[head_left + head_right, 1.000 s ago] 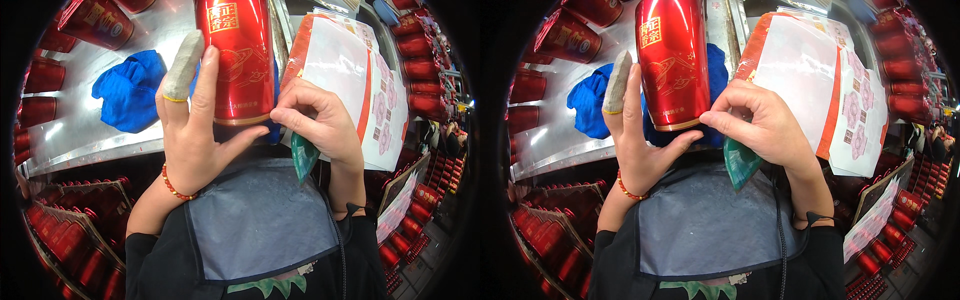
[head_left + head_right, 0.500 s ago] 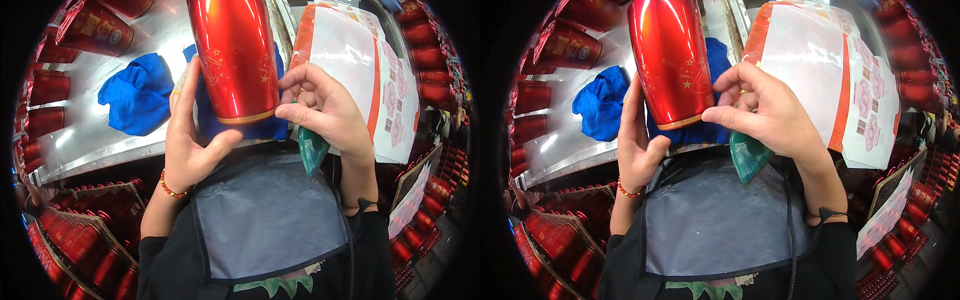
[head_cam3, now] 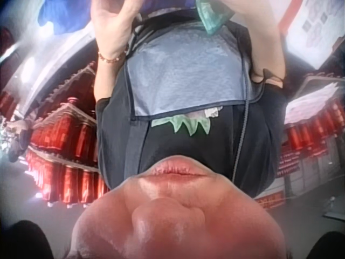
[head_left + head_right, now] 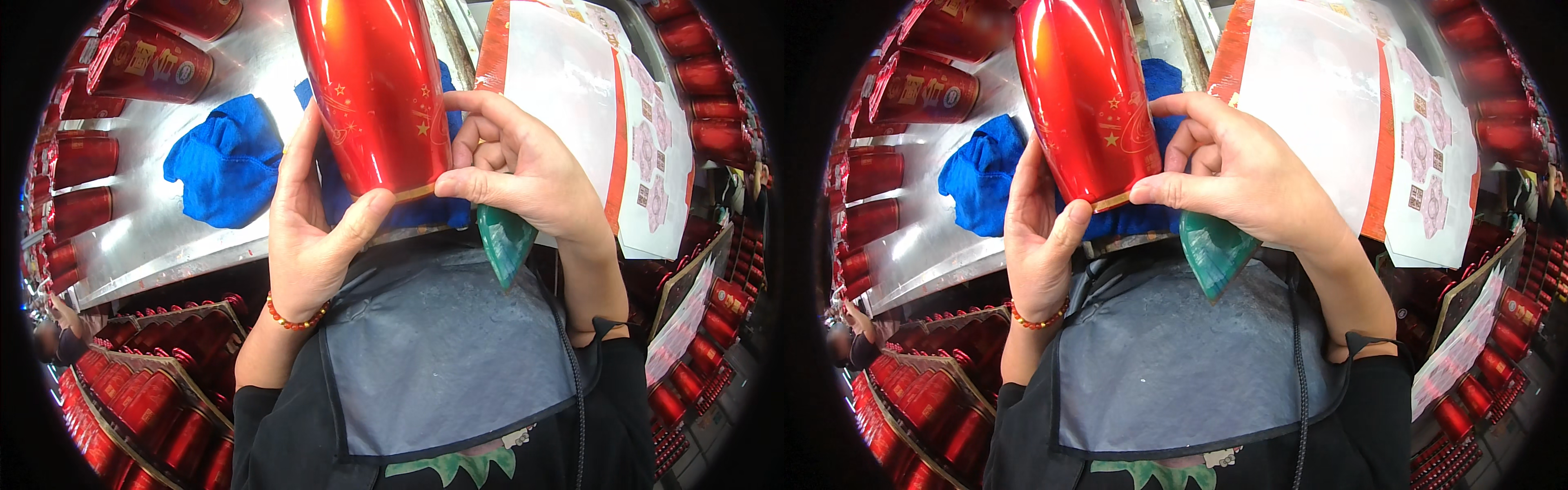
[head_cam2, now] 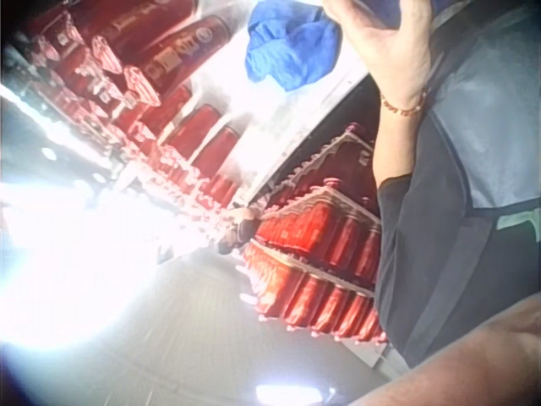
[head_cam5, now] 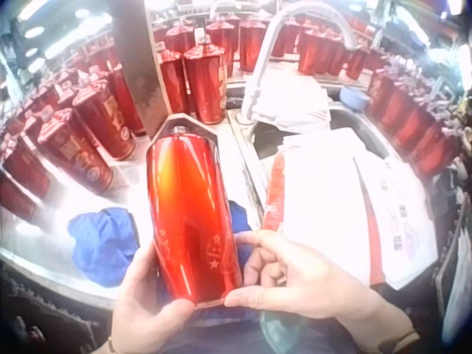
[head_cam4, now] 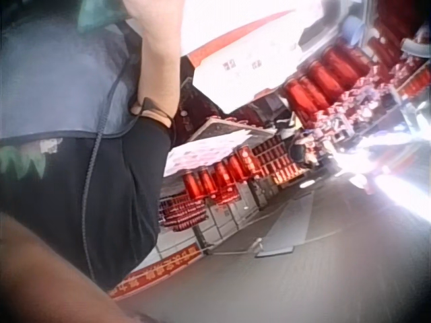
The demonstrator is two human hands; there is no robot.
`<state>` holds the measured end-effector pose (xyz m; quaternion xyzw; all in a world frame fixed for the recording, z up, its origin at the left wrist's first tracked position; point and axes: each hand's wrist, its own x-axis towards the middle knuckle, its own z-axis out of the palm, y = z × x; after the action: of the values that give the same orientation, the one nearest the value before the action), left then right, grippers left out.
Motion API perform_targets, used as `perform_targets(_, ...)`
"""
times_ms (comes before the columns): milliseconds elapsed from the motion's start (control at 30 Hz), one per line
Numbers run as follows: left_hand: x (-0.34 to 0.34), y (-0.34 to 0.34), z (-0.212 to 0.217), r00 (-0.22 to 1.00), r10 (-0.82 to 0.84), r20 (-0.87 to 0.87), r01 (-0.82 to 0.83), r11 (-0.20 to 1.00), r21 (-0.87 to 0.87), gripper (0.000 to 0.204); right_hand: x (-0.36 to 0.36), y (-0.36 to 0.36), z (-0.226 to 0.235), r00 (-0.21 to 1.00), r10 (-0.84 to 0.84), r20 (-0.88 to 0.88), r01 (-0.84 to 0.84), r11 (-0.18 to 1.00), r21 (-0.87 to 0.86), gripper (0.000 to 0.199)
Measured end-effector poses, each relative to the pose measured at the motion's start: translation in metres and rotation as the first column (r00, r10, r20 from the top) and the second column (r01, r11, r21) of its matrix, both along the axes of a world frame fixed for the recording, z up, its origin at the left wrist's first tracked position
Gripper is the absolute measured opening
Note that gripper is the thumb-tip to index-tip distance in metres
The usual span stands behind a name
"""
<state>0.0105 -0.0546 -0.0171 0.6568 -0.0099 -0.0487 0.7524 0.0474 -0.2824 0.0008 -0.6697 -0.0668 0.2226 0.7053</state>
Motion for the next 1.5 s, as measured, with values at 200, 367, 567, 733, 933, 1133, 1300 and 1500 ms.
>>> perform_targets(200,0.002,0.0,0.003,1.0,-0.007,-0.011,0.007,1.0,0.005,0.091,0.002,0.0,-0.001,1.0,0.01,0.004,-0.01,1.0,0.002,0.066)
perform_targets(367,0.002,0.001,0.004,1.0,0.006,-0.022,-0.005,0.999,0.034,0.09,0.003,-0.002,0.001,1.0,0.029,0.0,-0.029,1.0,-0.005,0.067)
perform_targets(567,0.003,0.001,0.005,1.0,0.008,-0.022,-0.007,0.999,0.045,0.09,0.004,-0.002,0.001,0.999,0.035,-0.001,-0.035,0.999,-0.005,0.067)
perform_targets(733,0.003,0.001,0.009,1.0,0.012,-0.025,-0.01,0.998,0.062,0.09,0.006,-0.003,0.003,0.998,0.067,-0.014,-0.067,0.997,-0.031,0.069)
perform_targets(933,0.004,0.001,0.008,0.999,0.022,-0.025,-0.02,0.997,0.069,0.092,0.007,-0.005,0.007,0.995,0.096,-0.039,-0.098,0.993,-0.058,0.072)
perform_targets(1133,0.004,0.003,0.01,1.0,0.01,-0.019,-0.008,0.992,0.129,0.093,0.009,-0.006,0.009,0.993,0.112,-0.031,-0.114,0.99,-0.086,0.072)
perform_targets(1300,-0.001,0.008,0.001,0.966,0.024,0.259,-0.112,0.938,0.329,0.087,0.01,-0.005,0.01,0.991,0.12,-0.053,-0.126,0.983,-0.132,0.072)
perform_targets(1500,-0.027,0.021,-0.015,0.738,-0.089,0.668,-0.364,0.782,0.507,0.046,0.009,-0.004,0.01,0.993,0.097,-0.061,-0.102,0.991,-0.089,0.072)
